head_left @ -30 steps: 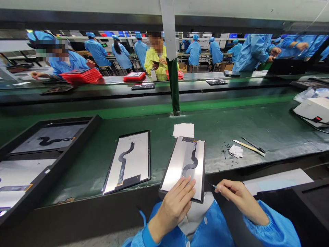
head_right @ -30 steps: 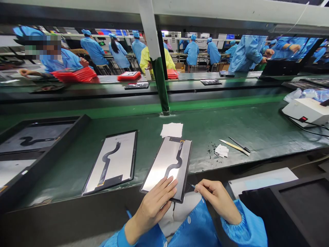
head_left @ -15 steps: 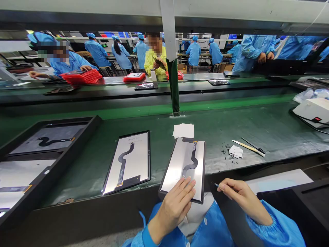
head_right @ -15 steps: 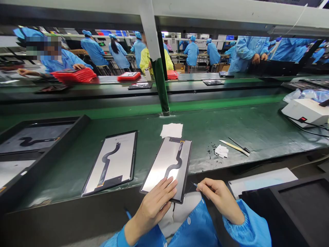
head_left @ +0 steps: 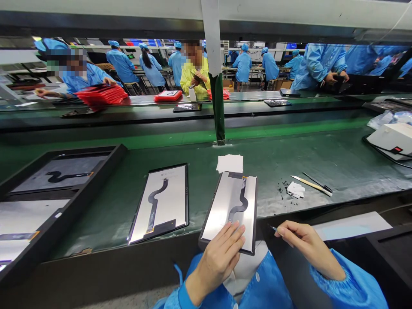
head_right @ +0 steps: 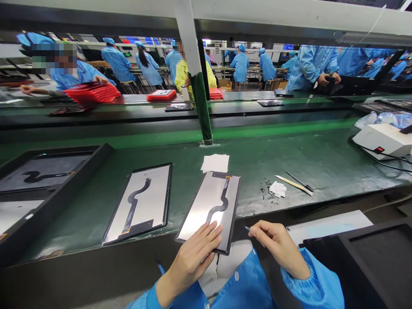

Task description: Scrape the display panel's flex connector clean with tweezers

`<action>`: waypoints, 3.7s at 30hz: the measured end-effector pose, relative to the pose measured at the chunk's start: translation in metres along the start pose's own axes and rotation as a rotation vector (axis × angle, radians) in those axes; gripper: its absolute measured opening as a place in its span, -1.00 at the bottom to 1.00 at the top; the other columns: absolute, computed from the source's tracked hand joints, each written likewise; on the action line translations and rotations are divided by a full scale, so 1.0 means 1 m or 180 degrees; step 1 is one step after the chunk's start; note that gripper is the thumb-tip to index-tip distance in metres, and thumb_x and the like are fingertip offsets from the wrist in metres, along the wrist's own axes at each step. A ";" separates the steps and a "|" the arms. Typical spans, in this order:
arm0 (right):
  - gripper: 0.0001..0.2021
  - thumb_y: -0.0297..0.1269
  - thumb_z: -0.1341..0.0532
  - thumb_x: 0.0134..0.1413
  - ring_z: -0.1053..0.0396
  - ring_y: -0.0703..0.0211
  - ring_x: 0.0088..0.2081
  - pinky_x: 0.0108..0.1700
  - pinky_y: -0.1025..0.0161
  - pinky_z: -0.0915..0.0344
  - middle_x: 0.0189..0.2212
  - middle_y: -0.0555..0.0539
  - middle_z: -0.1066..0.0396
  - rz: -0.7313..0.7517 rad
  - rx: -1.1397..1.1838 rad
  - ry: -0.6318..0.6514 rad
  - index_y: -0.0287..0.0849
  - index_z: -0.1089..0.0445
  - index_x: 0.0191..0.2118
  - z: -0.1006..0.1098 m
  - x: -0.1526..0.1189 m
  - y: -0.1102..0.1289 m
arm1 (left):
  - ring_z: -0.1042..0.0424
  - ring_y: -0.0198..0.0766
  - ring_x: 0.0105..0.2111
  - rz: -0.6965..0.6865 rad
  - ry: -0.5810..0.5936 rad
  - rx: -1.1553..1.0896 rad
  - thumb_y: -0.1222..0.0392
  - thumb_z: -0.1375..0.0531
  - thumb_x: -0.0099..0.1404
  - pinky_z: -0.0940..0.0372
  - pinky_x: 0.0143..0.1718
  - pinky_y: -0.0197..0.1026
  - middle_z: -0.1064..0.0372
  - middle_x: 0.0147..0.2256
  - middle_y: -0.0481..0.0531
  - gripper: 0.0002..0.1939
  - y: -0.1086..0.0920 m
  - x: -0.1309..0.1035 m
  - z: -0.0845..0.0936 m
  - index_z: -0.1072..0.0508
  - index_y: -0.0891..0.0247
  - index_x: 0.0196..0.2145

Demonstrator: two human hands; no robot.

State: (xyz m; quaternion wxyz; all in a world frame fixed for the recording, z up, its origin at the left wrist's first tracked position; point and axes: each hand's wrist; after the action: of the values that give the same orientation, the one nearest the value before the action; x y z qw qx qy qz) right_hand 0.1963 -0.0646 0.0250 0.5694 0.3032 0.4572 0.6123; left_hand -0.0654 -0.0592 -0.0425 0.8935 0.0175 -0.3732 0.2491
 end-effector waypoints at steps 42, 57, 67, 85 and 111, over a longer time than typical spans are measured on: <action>-0.57 0.17 -0.13 0.22 -0.01 0.29 -0.54 -0.49 0.29 0.03 -0.60 0.12 -0.14 0.0214 0.0576 0.0321 -0.14 -0.33 -0.36 -0.034 0.011 -0.002 | 0.14 0.13 0.39 0.1630 0.0609 -0.1160 0.33 -0.14 0.38 0.03 0.28 0.43 -0.17 0.30 0.14 -0.89 -0.021 0.040 -0.011 -0.41 0.21 -0.32; -0.54 0.12 -0.07 0.30 -0.31 0.12 -0.37 -0.30 0.21 -0.16 -0.45 -0.03 -0.34 0.0543 -0.0023 0.0252 -0.11 -0.45 -0.42 -0.034 -0.013 -0.039 | 0.17 0.10 0.40 0.0966 0.0867 -0.0713 0.39 -0.03 0.44 -0.03 0.27 0.39 -0.13 0.32 0.22 -0.83 -0.013 0.058 -0.006 -0.31 0.22 -0.30; -0.47 0.32 -0.25 -0.01 0.13 0.35 -0.59 -0.56 0.34 0.17 -0.62 0.18 0.01 -0.0319 0.1593 0.0356 -0.12 -0.27 -0.37 -0.067 -0.009 -0.062 | 0.30 0.18 0.41 0.0713 0.0889 -0.0202 0.46 0.02 0.39 -0.02 0.23 0.47 0.00 0.36 0.25 -0.79 -0.015 0.039 -0.005 -0.30 0.24 -0.32; -0.47 0.30 -0.15 0.11 0.03 0.27 -0.51 -0.47 0.28 0.09 -0.59 0.12 -0.03 -0.0231 0.0962 0.0365 -0.16 -0.32 -0.44 -0.057 -0.015 -0.048 | -0.07 0.01 0.33 0.0270 0.1049 -0.0671 0.01 -0.15 0.45 -0.05 0.32 0.19 -0.18 0.28 0.30 -0.41 0.017 0.028 0.008 -0.10 0.28 0.30; -0.41 0.36 -0.23 -0.04 0.22 0.41 -0.64 -0.58 0.31 0.32 -0.69 0.21 0.05 -0.0864 0.1555 0.0744 -0.19 -0.33 -0.45 -0.049 -0.013 -0.044 | 0.01 -0.02 0.36 0.0238 0.1235 -0.0661 0.31 -0.12 0.45 -0.06 0.30 0.24 -0.09 0.33 0.21 -0.40 0.018 0.023 0.014 -0.03 0.24 0.37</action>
State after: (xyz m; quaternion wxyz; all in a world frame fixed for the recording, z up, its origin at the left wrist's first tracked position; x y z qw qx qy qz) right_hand 0.1736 -0.0903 -0.0321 0.4998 0.2948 0.6896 0.4333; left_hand -0.0691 -0.0366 -0.0200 0.9357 -0.1367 -0.2184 0.2411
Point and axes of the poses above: each hand's wrist, its own x-axis towards the middle knuckle, its own z-axis out of the back of the hand, y = z × x
